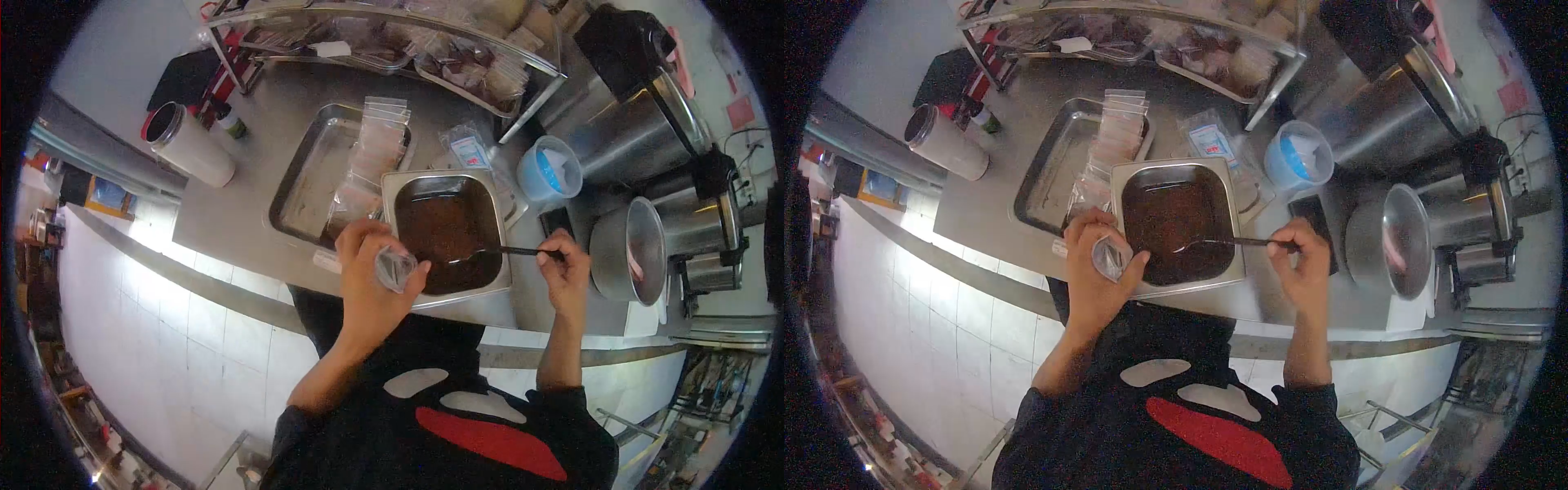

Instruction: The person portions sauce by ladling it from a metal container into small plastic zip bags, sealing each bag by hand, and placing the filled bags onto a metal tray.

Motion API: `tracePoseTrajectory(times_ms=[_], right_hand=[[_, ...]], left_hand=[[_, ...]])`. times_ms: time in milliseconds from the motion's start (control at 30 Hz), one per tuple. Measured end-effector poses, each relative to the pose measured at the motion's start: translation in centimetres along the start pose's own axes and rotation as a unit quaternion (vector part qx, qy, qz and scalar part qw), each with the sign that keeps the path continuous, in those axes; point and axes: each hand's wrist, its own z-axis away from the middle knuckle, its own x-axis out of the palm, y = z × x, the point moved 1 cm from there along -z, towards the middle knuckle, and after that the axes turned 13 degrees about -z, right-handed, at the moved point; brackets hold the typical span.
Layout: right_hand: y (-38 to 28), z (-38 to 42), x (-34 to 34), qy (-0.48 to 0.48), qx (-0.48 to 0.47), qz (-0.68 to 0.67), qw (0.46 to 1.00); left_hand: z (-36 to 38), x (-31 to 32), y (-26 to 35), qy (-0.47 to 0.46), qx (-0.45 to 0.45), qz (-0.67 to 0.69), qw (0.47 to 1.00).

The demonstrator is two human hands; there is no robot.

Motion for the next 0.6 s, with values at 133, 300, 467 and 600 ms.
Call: tracePoseTrajectory(times_ms=[133, 300, 467, 600], right_hand=[[-5.0, -1.6, 1.3, 0.01, -0.101, 0.019, 0.995], [-7.5, -1.7, 3.7, 0.006, -0.222, 0.092, 0.971], [-7.6, -1.6, 4.8, 0.013, -0.309, 0.142, 0.94], [-8.6, -1.8, 4.8, 0.017, -0.374, 0.181, 0.909]], left_hand=[[-0.7, -0.1, 1.2, 0.011, 0.016, -0.016, 1.0], [-0.5, -1.0, 1.2, 0.026, -0.009, -0.009, 1.0], [-0.1, -2.0, 0.5, 0.054, -0.023, -0.013, 0.998], [-0.2, -2.1, 0.1, 0.082, -0.022, 0.011, 0.996]])
